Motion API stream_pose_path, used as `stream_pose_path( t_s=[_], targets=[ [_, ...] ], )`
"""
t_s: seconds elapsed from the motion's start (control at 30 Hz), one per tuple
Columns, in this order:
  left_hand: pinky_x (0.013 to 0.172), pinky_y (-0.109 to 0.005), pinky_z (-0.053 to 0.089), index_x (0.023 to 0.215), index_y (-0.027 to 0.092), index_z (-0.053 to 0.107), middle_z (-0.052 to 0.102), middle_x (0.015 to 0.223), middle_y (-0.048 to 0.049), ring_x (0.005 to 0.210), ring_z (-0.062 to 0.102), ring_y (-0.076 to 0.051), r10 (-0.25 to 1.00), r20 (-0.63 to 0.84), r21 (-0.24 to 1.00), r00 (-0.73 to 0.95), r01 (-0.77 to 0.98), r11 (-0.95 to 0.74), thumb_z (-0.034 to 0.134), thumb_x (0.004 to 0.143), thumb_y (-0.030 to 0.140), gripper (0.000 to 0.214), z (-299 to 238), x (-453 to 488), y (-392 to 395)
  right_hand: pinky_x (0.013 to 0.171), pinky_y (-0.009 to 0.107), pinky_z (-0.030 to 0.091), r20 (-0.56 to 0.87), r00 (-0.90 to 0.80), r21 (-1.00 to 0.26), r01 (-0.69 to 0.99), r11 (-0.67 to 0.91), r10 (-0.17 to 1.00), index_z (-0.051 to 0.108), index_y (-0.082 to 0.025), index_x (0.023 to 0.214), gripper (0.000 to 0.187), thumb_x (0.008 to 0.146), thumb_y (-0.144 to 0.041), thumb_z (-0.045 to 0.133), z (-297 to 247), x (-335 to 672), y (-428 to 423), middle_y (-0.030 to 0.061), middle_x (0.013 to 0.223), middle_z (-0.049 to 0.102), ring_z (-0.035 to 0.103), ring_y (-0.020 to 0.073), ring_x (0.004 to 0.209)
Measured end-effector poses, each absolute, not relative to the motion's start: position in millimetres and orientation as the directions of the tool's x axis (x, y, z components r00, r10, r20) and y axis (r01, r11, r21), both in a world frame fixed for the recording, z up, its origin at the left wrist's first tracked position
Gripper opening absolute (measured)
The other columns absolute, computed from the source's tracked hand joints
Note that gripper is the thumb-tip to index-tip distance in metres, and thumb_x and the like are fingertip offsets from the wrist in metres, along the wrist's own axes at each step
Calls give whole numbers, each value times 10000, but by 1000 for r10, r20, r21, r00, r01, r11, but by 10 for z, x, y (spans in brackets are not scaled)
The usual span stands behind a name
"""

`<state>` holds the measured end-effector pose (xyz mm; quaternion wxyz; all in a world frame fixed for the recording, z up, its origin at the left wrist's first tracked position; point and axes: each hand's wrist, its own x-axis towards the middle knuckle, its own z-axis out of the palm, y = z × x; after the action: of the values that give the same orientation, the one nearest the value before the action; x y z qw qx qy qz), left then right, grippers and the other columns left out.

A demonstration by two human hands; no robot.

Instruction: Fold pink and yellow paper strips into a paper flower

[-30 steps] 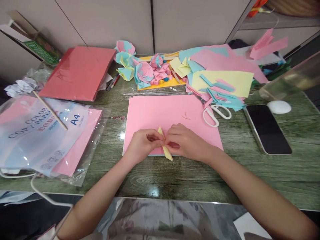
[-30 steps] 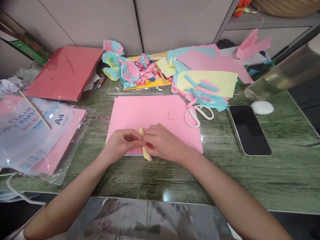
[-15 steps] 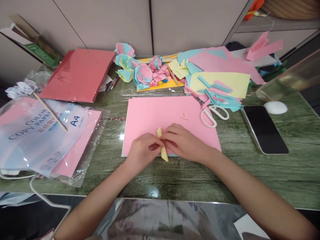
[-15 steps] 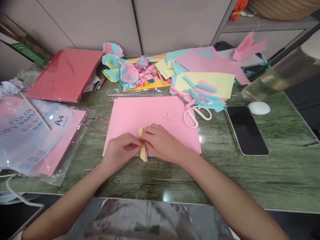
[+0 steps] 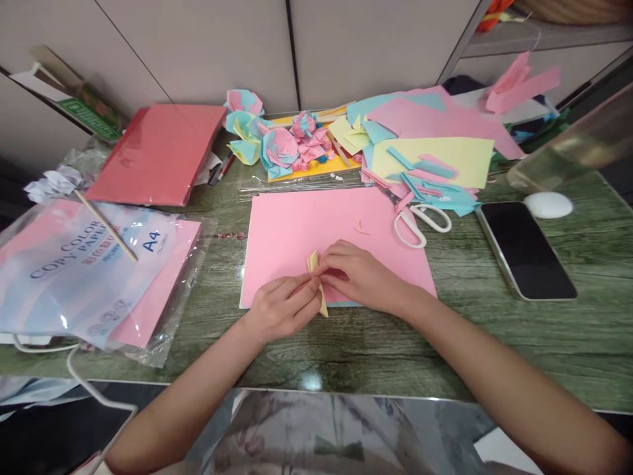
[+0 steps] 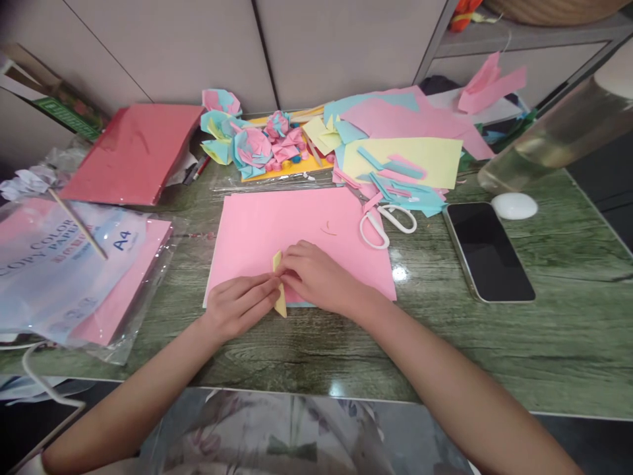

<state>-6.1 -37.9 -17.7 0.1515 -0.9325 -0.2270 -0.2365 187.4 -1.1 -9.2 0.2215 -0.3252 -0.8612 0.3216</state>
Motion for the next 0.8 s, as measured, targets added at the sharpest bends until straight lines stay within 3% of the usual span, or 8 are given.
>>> stream_pose_path(
  t_s=[0.33,0.8],
  targets=[
    [635,-254,508,839,164,626,709,868,-25,814,654,-154,248,497,-269,832,419,-867,581,765,116,99,-209,-96,-353,767,297,417,191,-725,-708,364,605,661,645,-187,877,154,845,-195,495,-166,1911,23,46,851,586,488,160,858],
    [676,-261,465,833,138,601,685,819,-48,839,610,-145,219,524,-215,823,376,-901,560,781,117,69,-207,-82,-334,781,284,425,124,-758,-765,338,548,641,659,-192,856,154,837,-195,506,-70,1953,40,38,893,610,528,145,862]
  ],
)
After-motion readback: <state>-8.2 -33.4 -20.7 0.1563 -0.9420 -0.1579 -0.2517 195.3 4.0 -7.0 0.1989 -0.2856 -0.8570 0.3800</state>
